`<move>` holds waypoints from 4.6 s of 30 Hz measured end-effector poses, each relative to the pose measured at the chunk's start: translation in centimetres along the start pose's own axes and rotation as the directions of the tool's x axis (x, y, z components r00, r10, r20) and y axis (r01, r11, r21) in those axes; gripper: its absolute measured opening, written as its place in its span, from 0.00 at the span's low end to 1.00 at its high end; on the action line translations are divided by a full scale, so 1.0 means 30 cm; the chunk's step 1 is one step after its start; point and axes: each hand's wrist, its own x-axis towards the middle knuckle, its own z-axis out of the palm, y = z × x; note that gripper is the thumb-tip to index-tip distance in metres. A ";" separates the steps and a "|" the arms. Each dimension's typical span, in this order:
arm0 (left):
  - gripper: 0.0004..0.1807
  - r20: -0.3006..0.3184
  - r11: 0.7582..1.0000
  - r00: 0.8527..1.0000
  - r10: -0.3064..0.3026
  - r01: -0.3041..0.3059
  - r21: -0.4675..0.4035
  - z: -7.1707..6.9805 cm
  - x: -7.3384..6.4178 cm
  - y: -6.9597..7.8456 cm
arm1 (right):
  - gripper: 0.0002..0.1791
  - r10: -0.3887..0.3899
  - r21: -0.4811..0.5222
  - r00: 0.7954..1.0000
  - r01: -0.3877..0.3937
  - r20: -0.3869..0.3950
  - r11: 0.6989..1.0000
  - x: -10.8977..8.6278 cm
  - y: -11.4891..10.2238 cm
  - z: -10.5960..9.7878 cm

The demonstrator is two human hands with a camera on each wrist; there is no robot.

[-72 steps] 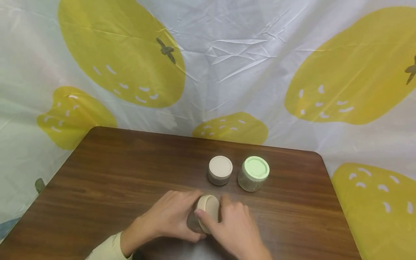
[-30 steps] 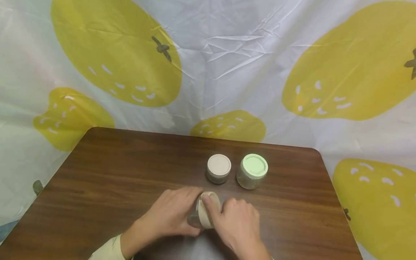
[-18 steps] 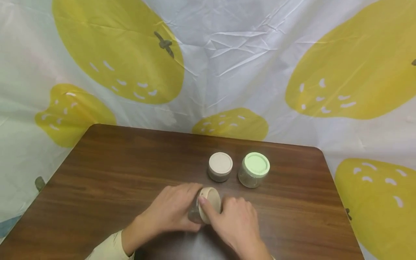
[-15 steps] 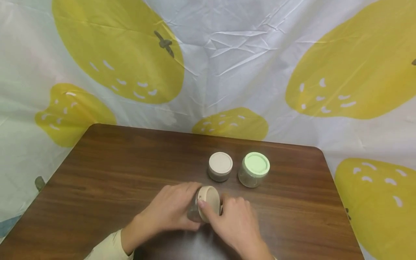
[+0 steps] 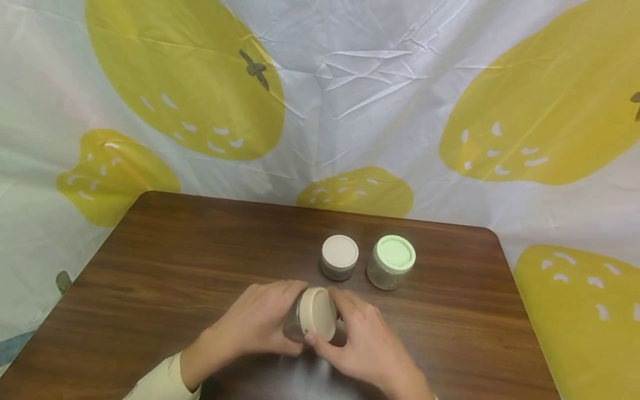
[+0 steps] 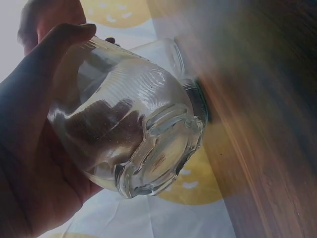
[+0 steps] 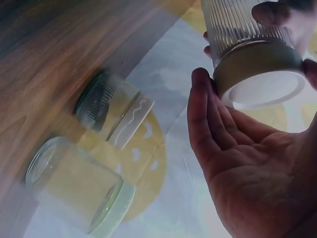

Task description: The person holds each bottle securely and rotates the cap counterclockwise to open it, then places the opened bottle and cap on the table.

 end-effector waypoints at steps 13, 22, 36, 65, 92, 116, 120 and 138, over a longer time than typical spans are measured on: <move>0.45 0.018 1.000 1.000 0.003 -0.004 0.005 0.000 0.001 0.010 | 0.42 0.115 -0.138 0.992 -0.120 -0.044 0.983 -0.010 -0.006 -0.004; 0.45 -0.024 0.998 0.999 0.037 -0.036 0.044 0.008 0.005 0.020 | 0.35 0.502 -0.230 0.864 -0.498 -0.044 0.836 0.033 -0.060 -0.006; 0.41 -0.012 0.989 0.998 0.058 -0.056 0.136 0.007 0.003 0.033 | 0.35 0.546 -0.191 0.830 -0.521 0.111 0.832 0.044 -0.082 0.009; 0.42 0.029 0.995 0.999 0.027 -0.030 0.092 0.007 0.000 0.005 | 0.50 0.074 -0.064 0.990 -0.067 0.116 0.996 0.006 -0.014 -0.031; 0.43 0.073 0.999 0.997 0.012 -0.015 0.040 0.007 -0.005 0.006 | 0.45 0.131 0.100 0.984 -0.144 0.119 0.985 0.010 -0.020 0.001; 0.46 -0.067 0.962 0.968 -0.241 0.229 -0.152 -0.010 0.019 -0.101 | 0.45 0.085 0.068 0.976 -0.072 -0.203 0.995 0.038 0.021 0.003; 0.50 -0.102 0.912 0.925 -0.365 0.334 -0.239 0.000 0.036 -0.121 | 0.45 0.105 0.088 0.977 -0.090 -0.186 0.992 0.043 0.024 0.017; 0.52 -0.093 0.729 0.792 -0.604 0.501 -0.467 0.054 0.141 -0.230 | 0.43 0.343 0.345 0.939 -0.314 -0.025 0.885 0.148 0.019 0.151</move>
